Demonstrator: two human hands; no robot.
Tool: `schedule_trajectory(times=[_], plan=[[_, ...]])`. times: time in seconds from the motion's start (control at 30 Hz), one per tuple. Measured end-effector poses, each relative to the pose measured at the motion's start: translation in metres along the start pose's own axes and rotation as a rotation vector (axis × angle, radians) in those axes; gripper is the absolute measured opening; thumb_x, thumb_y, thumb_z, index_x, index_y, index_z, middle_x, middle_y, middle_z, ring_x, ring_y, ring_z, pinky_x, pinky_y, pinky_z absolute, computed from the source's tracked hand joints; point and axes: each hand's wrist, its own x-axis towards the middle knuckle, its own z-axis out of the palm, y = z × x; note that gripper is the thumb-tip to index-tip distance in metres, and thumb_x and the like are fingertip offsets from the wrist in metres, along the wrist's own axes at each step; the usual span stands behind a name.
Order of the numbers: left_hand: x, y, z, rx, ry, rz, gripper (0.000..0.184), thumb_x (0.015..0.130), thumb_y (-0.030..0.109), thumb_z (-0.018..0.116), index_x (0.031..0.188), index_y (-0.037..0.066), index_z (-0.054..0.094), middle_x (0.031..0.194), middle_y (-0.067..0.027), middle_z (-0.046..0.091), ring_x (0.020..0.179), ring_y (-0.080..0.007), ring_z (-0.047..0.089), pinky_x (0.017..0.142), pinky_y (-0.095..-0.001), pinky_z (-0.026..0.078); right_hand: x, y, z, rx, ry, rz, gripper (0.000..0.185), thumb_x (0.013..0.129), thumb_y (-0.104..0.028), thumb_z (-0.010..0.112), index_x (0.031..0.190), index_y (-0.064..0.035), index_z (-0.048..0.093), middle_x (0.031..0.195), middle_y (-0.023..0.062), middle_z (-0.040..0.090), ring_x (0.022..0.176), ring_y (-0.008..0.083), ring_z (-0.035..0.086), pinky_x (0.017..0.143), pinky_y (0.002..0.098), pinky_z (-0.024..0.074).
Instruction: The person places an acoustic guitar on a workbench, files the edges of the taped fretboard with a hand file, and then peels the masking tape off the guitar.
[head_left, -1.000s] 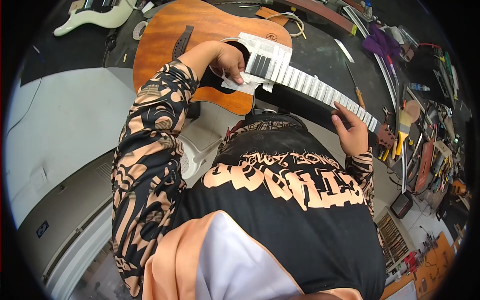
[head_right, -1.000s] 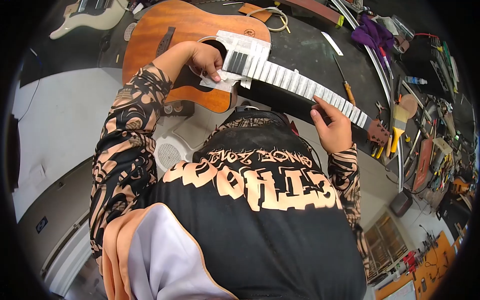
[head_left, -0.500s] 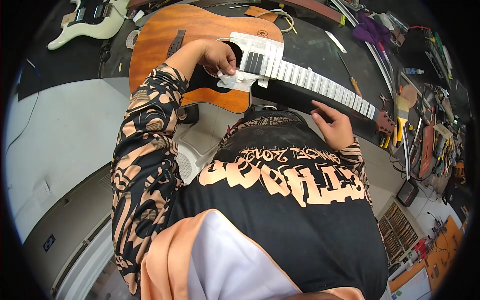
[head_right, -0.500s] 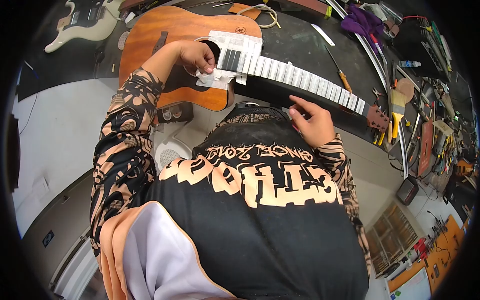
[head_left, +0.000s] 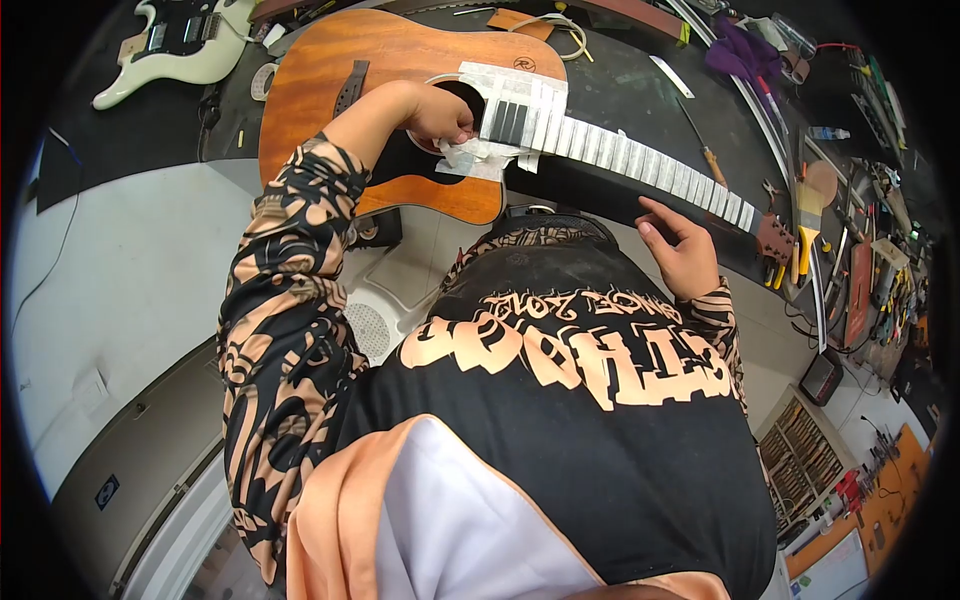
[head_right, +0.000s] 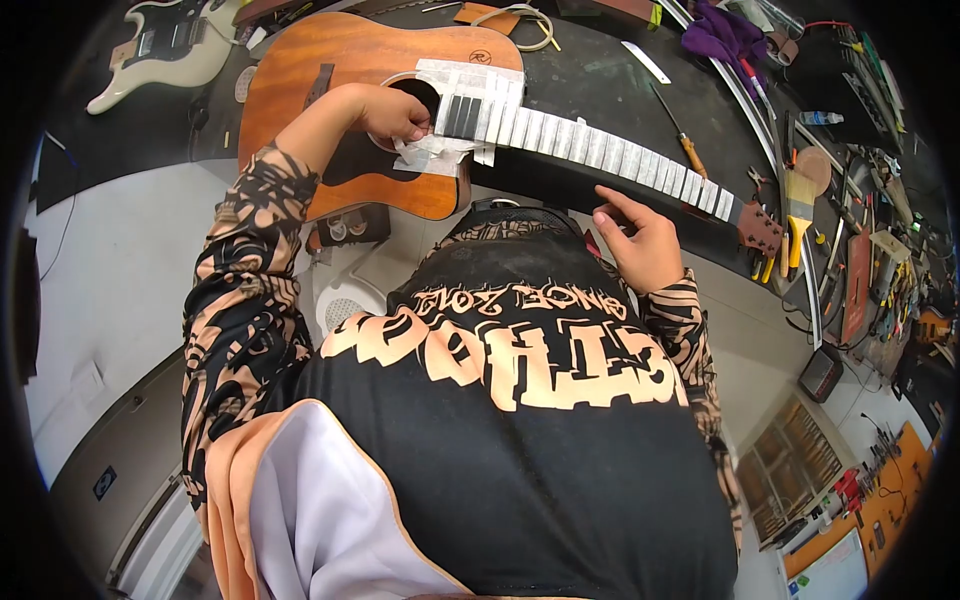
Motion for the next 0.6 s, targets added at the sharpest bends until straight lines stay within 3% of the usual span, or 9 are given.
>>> schedule_trajectory(times=[0.03, 0.1, 0.2, 0.33, 0.43, 0.47, 0.53, 0.6], plan=[[-0.003, 0.005, 0.001, 0.001, -0.002, -0.001, 0.021, 0.099, 0.018, 0.058, 0.103, -0.001, 0.064, 0.093, -0.0074, 0.068, 0.084, -0.0186, 0.065, 0.071, -0.0354, 0.053, -0.001, -0.001, 0.000, 0.005, 0.002, 0.001, 0.040, 0.091, -0.022, 0.069, 0.127, -0.0069, 0.066, 0.097, 0.0095, 0.074, 0.081, 0.0118, 0.066, 0.076, 0.0268, 0.0516], [-0.007, 0.011, 0.004, 0.245, 0.070, 0.027, 0.024, 0.098, 0.020, 0.057, 0.105, -0.002, 0.063, 0.099, -0.0151, 0.069, 0.093, -0.0279, 0.066, 0.079, -0.0396, 0.052, -0.002, -0.003, 0.001, -0.007, 0.000, 0.007, 0.040, 0.091, -0.022, 0.069, 0.128, -0.0068, 0.066, 0.097, 0.0096, 0.074, 0.081, 0.0120, 0.066, 0.076, 0.0268, 0.0517], [-0.014, 0.016, 0.009, 0.317, 0.145, 0.010, 0.025, 0.098, 0.020, 0.056, 0.106, -0.003, 0.063, 0.104, -0.0209, 0.068, 0.100, -0.0353, 0.065, 0.085, -0.0414, 0.050, -0.001, -0.007, 0.000, -0.029, 0.009, 0.002, 0.040, 0.091, -0.022, 0.069, 0.128, -0.0069, 0.066, 0.097, 0.0099, 0.074, 0.083, 0.0125, 0.067, 0.076, 0.0269, 0.0518], [-0.020, 0.015, 0.029, 0.263, 0.231, -0.025, 0.020, 0.095, 0.014, 0.056, 0.103, -0.003, 0.061, 0.103, -0.0209, 0.066, 0.104, -0.0383, 0.061, 0.088, -0.0426, 0.049, -0.001, -0.007, -0.003, -0.023, 0.022, -0.006, 0.039, 0.091, -0.021, 0.069, 0.128, -0.0072, 0.066, 0.098, 0.0101, 0.074, 0.084, 0.0129, 0.067, 0.077, 0.0271, 0.0520], [-0.028, 0.022, 0.049, 0.327, 0.479, 0.074, 0.008, 0.089, 0.002, 0.054, 0.094, -0.002, 0.059, 0.097, -0.0194, 0.060, 0.102, -0.0392, 0.058, 0.089, -0.0441, 0.048, -0.002, -0.009, -0.005, -0.025, 0.019, 0.015, 0.039, 0.091, -0.020, 0.069, 0.128, -0.0073, 0.066, 0.098, 0.0103, 0.074, 0.086, 0.0132, 0.068, 0.078, 0.0273, 0.0522], [-0.030, 0.027, 0.053, 0.332, 0.477, 0.075, 0.008, 0.089, 0.002, 0.054, 0.094, -0.002, 0.059, 0.097, -0.0194, 0.060, 0.102, -0.0392, 0.058, 0.089, -0.0441, 0.048, -0.001, -0.009, -0.005, -0.020, 0.018, 0.022, 0.039, 0.091, -0.020, 0.069, 0.128, -0.0073, 0.066, 0.098, 0.0103, 0.074, 0.087, 0.0138, 0.068, 0.078, 0.0273, 0.0522], [-0.035, 0.033, 0.061, 0.369, 0.680, 0.070, 0.008, 0.091, 0.004, 0.054, 0.093, -0.003, 0.058, 0.097, -0.0195, 0.060, 0.100, -0.0388, 0.059, 0.087, -0.0444, 0.049, 0.000, -0.008, -0.005, -0.023, 0.021, 0.003, 0.039, 0.091, -0.020, 0.069, 0.128, -0.0071, 0.065, 0.098, 0.0103, 0.074, 0.088, 0.0147, 0.069, 0.079, 0.0276, 0.0523], [-0.043, 0.035, 0.062, 0.395, 0.691, 0.054, 0.013, 0.092, 0.008, 0.056, 0.099, -0.002, 0.060, 0.099, -0.0184, 0.062, 0.098, -0.0385, 0.060, 0.087, -0.0436, 0.049, 0.001, -0.008, -0.006, -0.028, 0.027, -0.018, 0.039, 0.091, -0.020, 0.068, 0.128, -0.0070, 0.065, 0.099, 0.0102, 0.074, 0.089, 0.0156, 0.069, 0.080, 0.0279, 0.0524]])
